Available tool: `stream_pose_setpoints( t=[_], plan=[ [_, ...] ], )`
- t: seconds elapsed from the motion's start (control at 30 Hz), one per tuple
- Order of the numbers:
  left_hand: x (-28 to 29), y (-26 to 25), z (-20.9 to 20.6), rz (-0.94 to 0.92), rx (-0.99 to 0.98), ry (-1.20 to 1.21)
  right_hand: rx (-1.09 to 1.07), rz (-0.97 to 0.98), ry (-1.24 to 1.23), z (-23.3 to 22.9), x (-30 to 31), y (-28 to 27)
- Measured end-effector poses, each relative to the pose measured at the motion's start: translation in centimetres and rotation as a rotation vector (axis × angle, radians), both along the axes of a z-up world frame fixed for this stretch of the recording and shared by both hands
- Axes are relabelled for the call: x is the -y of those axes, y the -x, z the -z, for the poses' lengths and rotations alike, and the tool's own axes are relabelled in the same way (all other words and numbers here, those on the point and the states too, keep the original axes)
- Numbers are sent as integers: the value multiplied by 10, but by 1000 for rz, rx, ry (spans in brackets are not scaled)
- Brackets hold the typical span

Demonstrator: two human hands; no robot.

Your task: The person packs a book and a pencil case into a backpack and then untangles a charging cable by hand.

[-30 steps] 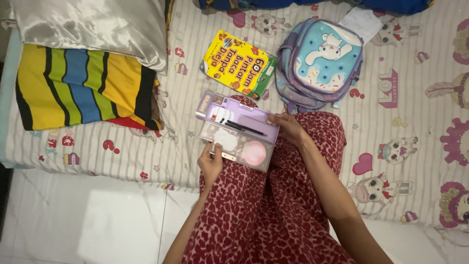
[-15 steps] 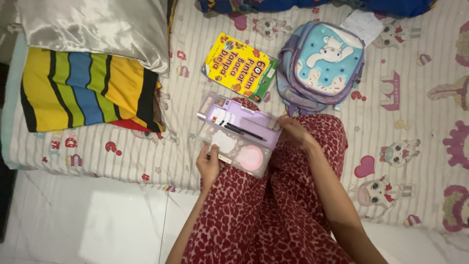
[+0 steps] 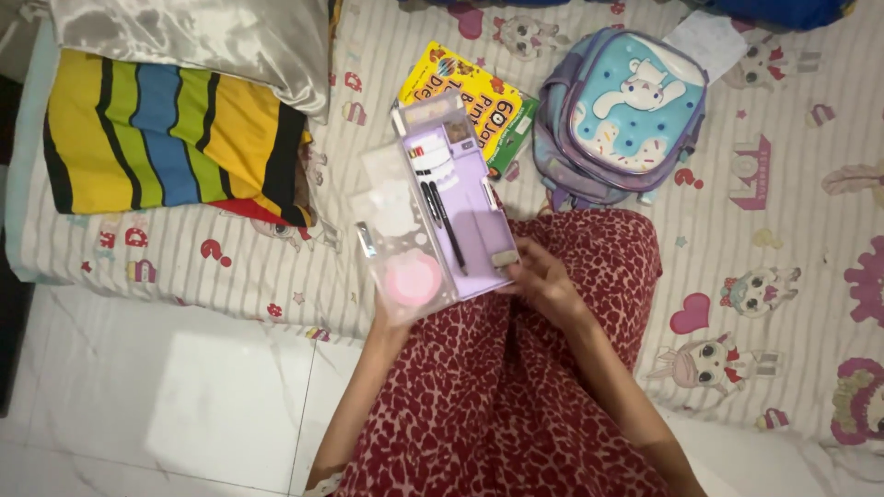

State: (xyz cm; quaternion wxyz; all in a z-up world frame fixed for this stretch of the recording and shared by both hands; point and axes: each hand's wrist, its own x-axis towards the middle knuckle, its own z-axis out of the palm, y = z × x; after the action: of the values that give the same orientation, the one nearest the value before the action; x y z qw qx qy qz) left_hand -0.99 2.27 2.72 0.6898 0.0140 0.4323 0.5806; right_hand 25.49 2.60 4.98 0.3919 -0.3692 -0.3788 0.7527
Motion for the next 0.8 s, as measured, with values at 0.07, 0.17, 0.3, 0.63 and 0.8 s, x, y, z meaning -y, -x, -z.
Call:
stream_pose_setpoints(
  t=[0.07, 0.17, 0.3, 0.63, 0.8],
  plan=[
    [5, -2, 6, 33, 45, -38, 46, -21, 8, -10, 10, 5],
    [11, -4, 14, 103, 134, -122, 145, -51, -6, -34, 21, 9],
    [3, -14, 25, 225, 276, -267, 241, -154, -83, -65, 22, 3],
    [2, -48, -27, 286, -8, -227, 260, -249, -199, -55, 33, -18],
    [2, -54, -61, 335, -59, -163, 374, -217, -59, -76, 28, 0]
  ],
)
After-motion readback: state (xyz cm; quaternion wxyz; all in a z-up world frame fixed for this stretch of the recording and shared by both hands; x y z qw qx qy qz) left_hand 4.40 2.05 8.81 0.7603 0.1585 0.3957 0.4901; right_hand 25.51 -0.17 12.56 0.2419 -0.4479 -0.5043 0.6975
